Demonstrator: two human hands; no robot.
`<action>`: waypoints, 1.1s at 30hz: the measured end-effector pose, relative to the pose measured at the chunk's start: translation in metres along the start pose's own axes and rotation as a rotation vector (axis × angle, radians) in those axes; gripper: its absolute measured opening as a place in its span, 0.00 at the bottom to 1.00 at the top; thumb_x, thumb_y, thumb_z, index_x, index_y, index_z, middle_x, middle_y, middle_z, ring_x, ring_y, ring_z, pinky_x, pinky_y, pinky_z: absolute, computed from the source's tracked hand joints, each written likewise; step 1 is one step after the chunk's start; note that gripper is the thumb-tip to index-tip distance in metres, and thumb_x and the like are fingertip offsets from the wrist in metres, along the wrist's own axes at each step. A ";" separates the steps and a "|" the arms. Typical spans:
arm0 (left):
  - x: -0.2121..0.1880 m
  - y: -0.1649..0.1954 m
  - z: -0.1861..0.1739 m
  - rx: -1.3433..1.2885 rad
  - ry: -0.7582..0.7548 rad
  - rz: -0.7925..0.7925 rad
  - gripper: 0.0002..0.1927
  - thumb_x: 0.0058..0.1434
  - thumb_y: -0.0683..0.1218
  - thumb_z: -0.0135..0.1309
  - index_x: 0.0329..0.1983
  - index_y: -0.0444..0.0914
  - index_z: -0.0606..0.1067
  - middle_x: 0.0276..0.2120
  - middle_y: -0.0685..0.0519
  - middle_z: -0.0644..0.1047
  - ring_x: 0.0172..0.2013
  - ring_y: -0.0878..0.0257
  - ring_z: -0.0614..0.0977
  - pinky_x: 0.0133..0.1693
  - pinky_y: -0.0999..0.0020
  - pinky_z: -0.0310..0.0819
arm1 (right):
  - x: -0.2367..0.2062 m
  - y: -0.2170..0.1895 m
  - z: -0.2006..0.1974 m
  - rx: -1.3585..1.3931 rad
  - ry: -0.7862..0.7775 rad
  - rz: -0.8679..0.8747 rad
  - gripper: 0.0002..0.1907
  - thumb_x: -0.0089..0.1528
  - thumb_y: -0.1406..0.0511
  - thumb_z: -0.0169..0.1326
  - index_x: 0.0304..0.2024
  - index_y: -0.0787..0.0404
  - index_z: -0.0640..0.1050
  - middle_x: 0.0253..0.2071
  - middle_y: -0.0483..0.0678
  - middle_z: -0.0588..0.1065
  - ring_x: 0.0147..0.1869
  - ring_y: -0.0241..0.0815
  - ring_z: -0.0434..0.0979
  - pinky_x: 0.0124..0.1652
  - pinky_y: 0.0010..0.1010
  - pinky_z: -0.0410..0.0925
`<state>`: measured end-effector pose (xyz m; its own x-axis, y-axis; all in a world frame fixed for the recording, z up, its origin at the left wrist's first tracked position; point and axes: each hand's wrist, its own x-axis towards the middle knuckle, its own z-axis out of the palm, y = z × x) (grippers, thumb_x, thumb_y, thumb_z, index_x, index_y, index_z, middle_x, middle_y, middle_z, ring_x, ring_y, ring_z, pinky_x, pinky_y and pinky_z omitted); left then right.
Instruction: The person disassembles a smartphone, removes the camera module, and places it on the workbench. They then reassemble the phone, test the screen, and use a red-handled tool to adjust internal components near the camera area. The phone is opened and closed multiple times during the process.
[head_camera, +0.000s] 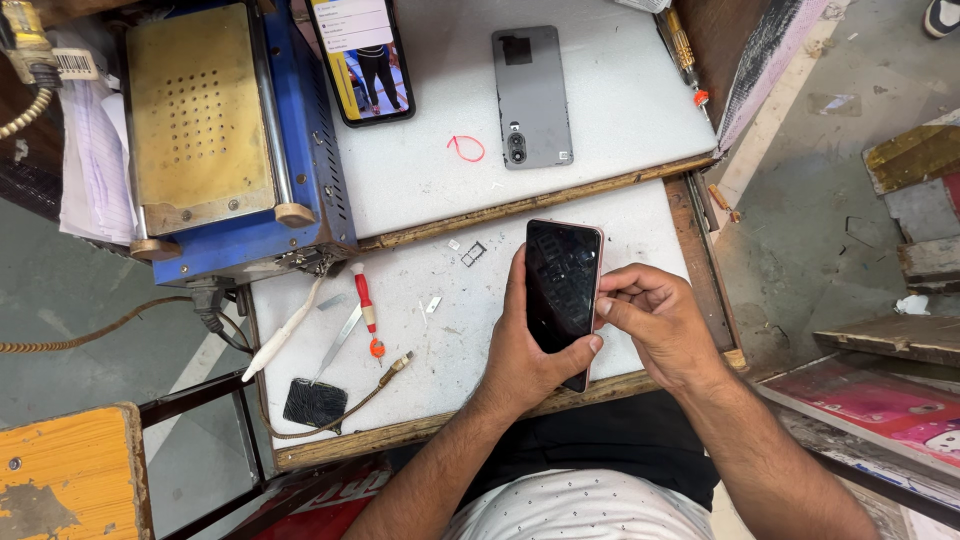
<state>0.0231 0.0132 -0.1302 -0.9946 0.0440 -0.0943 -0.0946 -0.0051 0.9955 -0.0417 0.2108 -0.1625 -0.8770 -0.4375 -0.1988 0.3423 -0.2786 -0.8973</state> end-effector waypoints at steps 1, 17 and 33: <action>0.000 0.000 0.000 -0.004 -0.001 -0.006 0.62 0.56 0.50 0.65 0.80 0.39 0.34 0.60 0.41 0.71 0.60 0.53 0.79 0.63 0.53 0.77 | -0.001 0.000 0.000 -0.003 0.004 0.003 0.08 0.64 0.76 0.57 0.45 0.67 0.80 0.39 0.53 0.81 0.42 0.40 0.82 0.44 0.34 0.77; 0.000 0.001 -0.001 -0.012 0.000 0.001 0.62 0.56 0.48 0.66 0.80 0.39 0.35 0.61 0.41 0.70 0.62 0.53 0.77 0.64 0.52 0.75 | 0.000 0.000 0.001 0.006 0.017 0.000 0.08 0.64 0.76 0.57 0.46 0.68 0.80 0.41 0.53 0.80 0.45 0.38 0.81 0.47 0.32 0.76; 0.000 0.005 -0.001 -0.002 0.010 -0.036 0.61 0.55 0.48 0.65 0.80 0.41 0.36 0.59 0.42 0.72 0.60 0.54 0.80 0.61 0.53 0.78 | 0.001 0.001 0.002 -0.006 0.014 0.015 0.07 0.64 0.75 0.57 0.46 0.67 0.80 0.40 0.53 0.80 0.42 0.40 0.81 0.45 0.34 0.77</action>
<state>0.0221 0.0126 -0.1251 -0.9909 0.0340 -0.1300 -0.1303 -0.0059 0.9915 -0.0416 0.2085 -0.1625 -0.8767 -0.4291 -0.2175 0.3532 -0.2671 -0.8966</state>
